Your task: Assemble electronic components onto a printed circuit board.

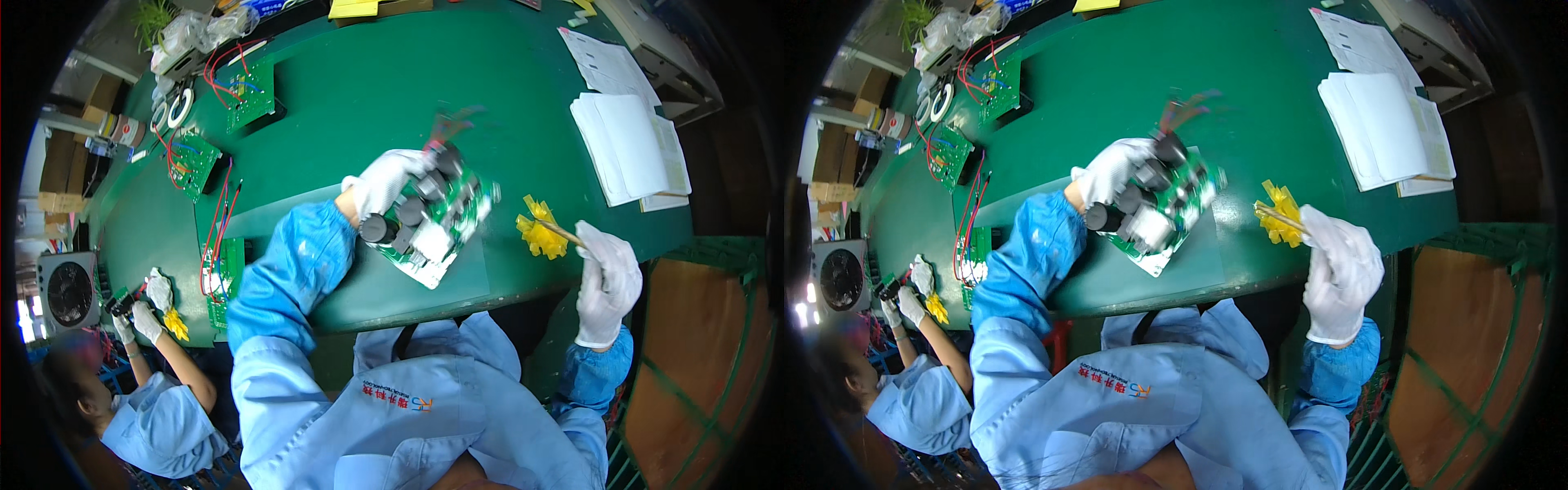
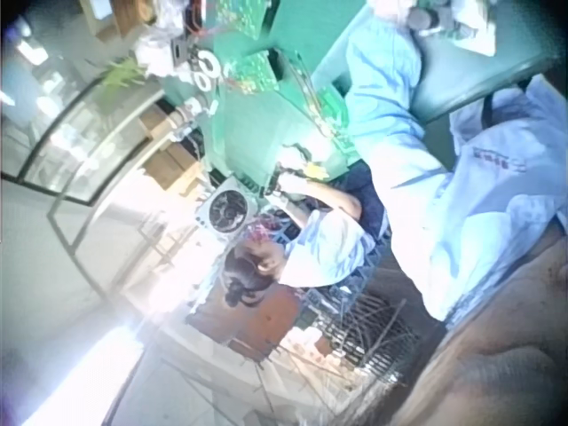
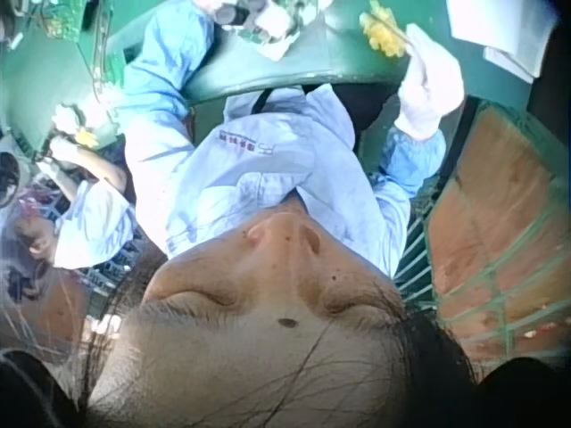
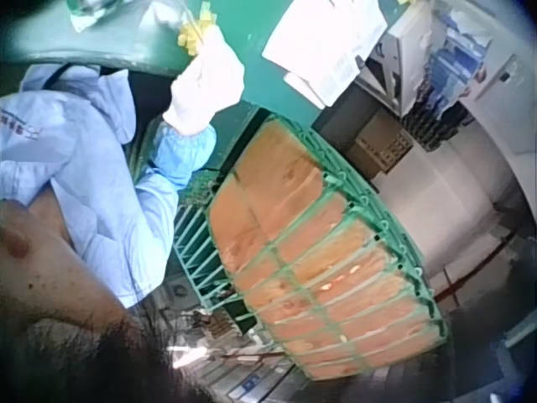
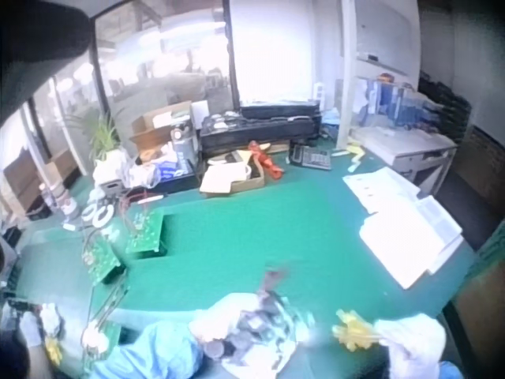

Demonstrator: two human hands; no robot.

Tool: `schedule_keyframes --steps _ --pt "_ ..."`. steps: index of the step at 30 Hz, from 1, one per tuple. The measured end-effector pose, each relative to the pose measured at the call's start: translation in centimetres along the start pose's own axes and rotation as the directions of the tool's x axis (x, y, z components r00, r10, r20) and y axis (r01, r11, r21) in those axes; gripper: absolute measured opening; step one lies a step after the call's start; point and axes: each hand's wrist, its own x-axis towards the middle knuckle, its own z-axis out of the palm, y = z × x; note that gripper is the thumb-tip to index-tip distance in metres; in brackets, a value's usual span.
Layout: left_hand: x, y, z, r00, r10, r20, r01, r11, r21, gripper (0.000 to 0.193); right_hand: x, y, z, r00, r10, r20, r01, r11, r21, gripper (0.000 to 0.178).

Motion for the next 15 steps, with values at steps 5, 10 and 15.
schedule_keyframes --steps 5,10,15 --pt "-1.5 -0.5 0.1 0.987 -0.127 -0.096 -0.069 0.205 -0.976 0.04 -1.4 0.3 -1.1 0.985 0.166 -0.047 -0.167 0.986 0.0 0.02" --pt "-2.9 -3.1 -5.2 0.965 0.13 -0.229 -0.26 0.335 -0.906 0.046 -1.8 -0.3 -0.3 0.984 0.167 -0.067 -0.166 0.986 0.028 0.021" --pt "-4.9 -2.3 -5.7 0.923 0.228 -0.309 -0.382 0.455 -0.804 0.037 -3.2 -0.7 1.6 0.893 0.449 -0.027 -0.419 0.852 0.314 0.018"
